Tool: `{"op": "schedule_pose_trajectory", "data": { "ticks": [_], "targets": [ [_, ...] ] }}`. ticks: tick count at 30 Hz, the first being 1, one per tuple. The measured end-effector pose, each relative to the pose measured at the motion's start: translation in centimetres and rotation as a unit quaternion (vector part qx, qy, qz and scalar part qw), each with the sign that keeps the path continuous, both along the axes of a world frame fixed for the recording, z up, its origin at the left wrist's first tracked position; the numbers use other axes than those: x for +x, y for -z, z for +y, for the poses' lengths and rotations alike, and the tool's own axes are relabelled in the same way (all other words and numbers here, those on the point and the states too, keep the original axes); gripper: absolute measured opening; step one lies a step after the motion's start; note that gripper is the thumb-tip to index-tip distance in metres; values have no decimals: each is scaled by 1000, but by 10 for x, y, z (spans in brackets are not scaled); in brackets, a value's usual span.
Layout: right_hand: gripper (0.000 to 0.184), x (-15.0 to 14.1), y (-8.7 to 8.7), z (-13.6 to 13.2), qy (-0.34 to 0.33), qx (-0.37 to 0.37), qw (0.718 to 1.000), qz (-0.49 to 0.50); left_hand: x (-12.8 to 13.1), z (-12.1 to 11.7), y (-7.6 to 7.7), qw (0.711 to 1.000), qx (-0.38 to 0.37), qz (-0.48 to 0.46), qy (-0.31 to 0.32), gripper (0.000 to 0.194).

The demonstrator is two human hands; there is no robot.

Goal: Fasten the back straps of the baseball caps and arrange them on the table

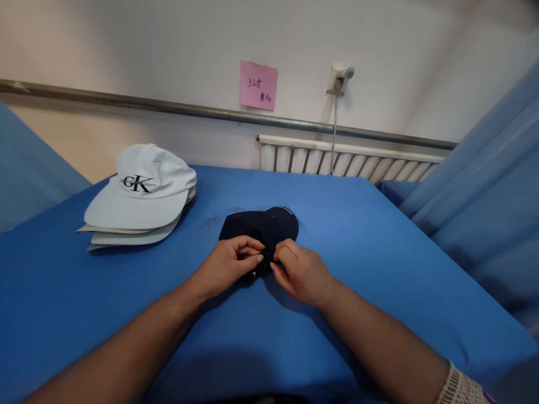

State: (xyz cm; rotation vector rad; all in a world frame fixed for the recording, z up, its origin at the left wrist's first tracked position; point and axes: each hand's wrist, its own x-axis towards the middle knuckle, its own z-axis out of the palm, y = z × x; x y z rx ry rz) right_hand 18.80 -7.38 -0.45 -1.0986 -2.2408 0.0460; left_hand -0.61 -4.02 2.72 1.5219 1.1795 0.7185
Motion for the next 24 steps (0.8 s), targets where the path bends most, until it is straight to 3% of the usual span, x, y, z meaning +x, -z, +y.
{"op": "schedule_pose_trajectory", "data": {
  "ticks": [10, 19, 24],
  "targets": [
    [24, -7, 1, -5, 35, 144, 980, -131, 6, -3, 4, 995, 78, 41, -53, 16],
    [11, -3, 0, 0, 104, -37, 979, -169, 7, -1, 11, 991, 123, 44, -15, 17],
    [18, 7, -7, 4, 86, -85, 991, -51, 1, 6, 15, 989, 134, 52, -15, 19]
  ]
}}
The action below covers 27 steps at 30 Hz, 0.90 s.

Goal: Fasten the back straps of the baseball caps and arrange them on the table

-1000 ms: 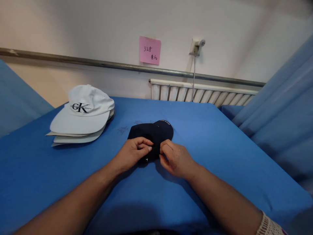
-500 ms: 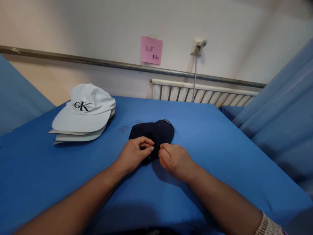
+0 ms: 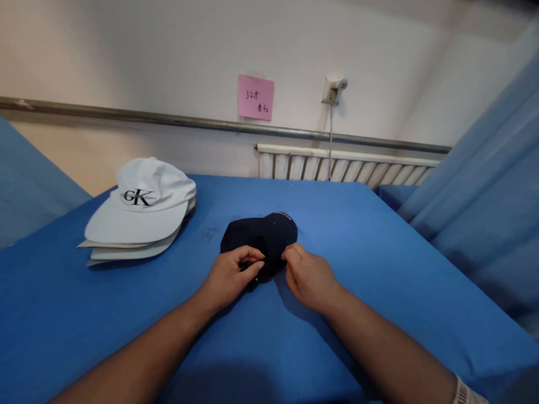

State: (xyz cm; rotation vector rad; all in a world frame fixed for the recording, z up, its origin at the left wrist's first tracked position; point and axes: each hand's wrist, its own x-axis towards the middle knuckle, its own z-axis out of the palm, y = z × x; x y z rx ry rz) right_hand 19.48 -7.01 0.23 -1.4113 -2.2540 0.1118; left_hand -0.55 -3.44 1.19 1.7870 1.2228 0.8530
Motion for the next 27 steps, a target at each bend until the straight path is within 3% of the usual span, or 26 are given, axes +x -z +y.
{"op": "schedule_pose_trajectory", "data": {
  "ticks": [4, 9, 12, 16, 21, 24, 27],
  "targets": [
    [26, 3, 2, 4, -54, -26, 991, 121, -3, 0, 1, 999, 23, 37, 23, 19],
    [22, 8, 12, 13, -127, -92, 978, 141, -5, -2, -1, 984, 95, 111, 98, 18],
    [17, 11, 14, 15, -107, -97, 981, 131, -12, -1, -4, 972, 100, 155, 145, 27],
    [14, 14, 15, 17, -65, -48, 985, 153, -21, 4, -10, 957, 138, 197, 163, 37],
    [14, 17, 15, 21, -23, -14, 987, 161, -23, 10, -12, 943, 206, 204, 162, 17],
    [13, 17, 14, 23, -14, -20, 995, 97, -21, 11, -13, 937, 224, 232, 134, 7],
    [10, 15, 13, 22, -7, -13, 1000, 18, -19, 10, -14, 930, 220, 249, 157, 13]
  ]
}}
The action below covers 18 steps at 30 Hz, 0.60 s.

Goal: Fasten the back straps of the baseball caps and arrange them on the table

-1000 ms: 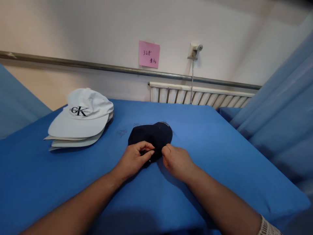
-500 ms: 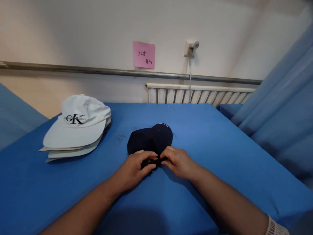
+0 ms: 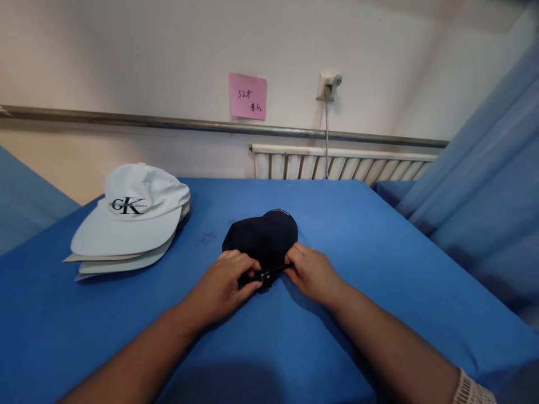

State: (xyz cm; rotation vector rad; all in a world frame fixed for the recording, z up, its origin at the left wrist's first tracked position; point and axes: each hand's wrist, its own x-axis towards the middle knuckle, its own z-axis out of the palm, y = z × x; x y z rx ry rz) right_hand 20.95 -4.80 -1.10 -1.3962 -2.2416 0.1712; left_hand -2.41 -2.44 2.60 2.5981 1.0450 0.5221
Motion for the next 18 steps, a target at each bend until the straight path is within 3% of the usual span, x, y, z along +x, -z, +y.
{"op": "schedule_pose_trajectory", "data": {
  "ticks": [3, 6, 9, 14, 18],
  "targets": [
    [9, -4, 0, -1, -7, 14, 999, -49, 4, -3, 0, 999, -13, 12, 33, 22],
    [9, -6, 3, 1, -4, 28, 998, -59, 9, -5, 6, 999, 1, 17, 42, 17],
    [9, -9, 8, 3, 34, 57, 997, -43, 10, -1, 15, 996, 91, 10, 14, 5],
    [12, -12, 13, 6, 109, 115, 987, 0, 4, 11, 19, 961, 275, 5, 25, 15],
    [8, -15, 15, 5, 161, 47, 983, 67, 0, 15, 16, 947, 320, -5, 31, 17]
  ]
}}
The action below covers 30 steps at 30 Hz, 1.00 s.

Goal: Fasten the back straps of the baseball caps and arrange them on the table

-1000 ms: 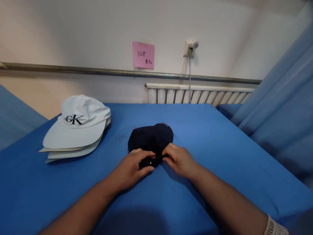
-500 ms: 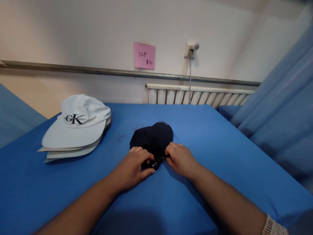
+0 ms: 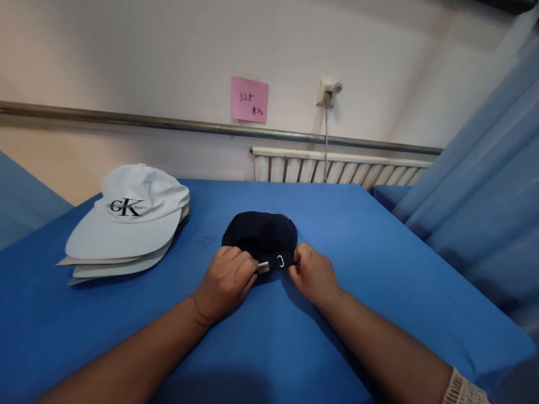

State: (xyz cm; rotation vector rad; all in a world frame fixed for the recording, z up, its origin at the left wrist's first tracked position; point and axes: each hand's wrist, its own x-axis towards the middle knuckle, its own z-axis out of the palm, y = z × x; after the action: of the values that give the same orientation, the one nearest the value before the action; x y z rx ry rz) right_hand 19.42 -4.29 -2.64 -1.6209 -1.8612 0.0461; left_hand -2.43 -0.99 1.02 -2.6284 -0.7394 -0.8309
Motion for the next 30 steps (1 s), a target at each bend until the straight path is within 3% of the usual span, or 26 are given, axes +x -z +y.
{"op": "schedule_pose_trajectory", "data": {
  "ticks": [3, 5, 7, 9, 11, 13, 17, 20, 22, 23, 25, 28, 30],
  "targets": [
    [13, -1, 0, -2, 17, -119, 984, 132, -1, 0, 0, 1000, 1, -10, -5, 19],
    [23, -2, -3, -6, -26, -232, 939, 254, -2, -1, 1, 1000, -5, -20, -9, 19],
    [27, -4, -8, -11, -119, -340, 843, 399, -4, -2, 2, 999, -10, -29, -9, 18],
    [32, -9, -13, -17, -203, -395, 714, 541, -4, -3, 4, 999, -18, -32, -2, 17],
    [37, -15, -15, -21, -221, -387, 609, 656, -1, -4, 4, 999, -29, -27, 4, 18],
    [29, -20, -13, -21, -186, -349, 548, 737, 3, -6, 4, 999, -40, -21, 15, 20],
    [20, -17, -3, -10, -113, -268, 487, 824, 13, -14, 2, 993, -100, -50, 42, 12],
    [13, -7, -1, -1, -115, -247, 454, 848, 14, -21, 5, 959, -230, -164, -26, 8],
    [10, -1, -2, 1, -119, -245, 440, 855, 14, -24, 9, 878, -408, -237, -77, 16],
    [9, 0, -2, 2, -122, -244, 436, 858, 14, -25, 11, 814, -510, -264, -85, 19],
    [6, 1, -4, 2, -129, -249, 430, 858, 15, -22, 15, 659, -675, -325, -59, 16],
    [14, -2, -7, 0, -140, -262, 430, 853, 18, -13, 16, 443, -778, -445, 23, 19],
    [23, -4, -7, -1, -138, -266, 433, 850, 17, -6, 16, 337, -792, -503, 69, 18]
  ]
}}
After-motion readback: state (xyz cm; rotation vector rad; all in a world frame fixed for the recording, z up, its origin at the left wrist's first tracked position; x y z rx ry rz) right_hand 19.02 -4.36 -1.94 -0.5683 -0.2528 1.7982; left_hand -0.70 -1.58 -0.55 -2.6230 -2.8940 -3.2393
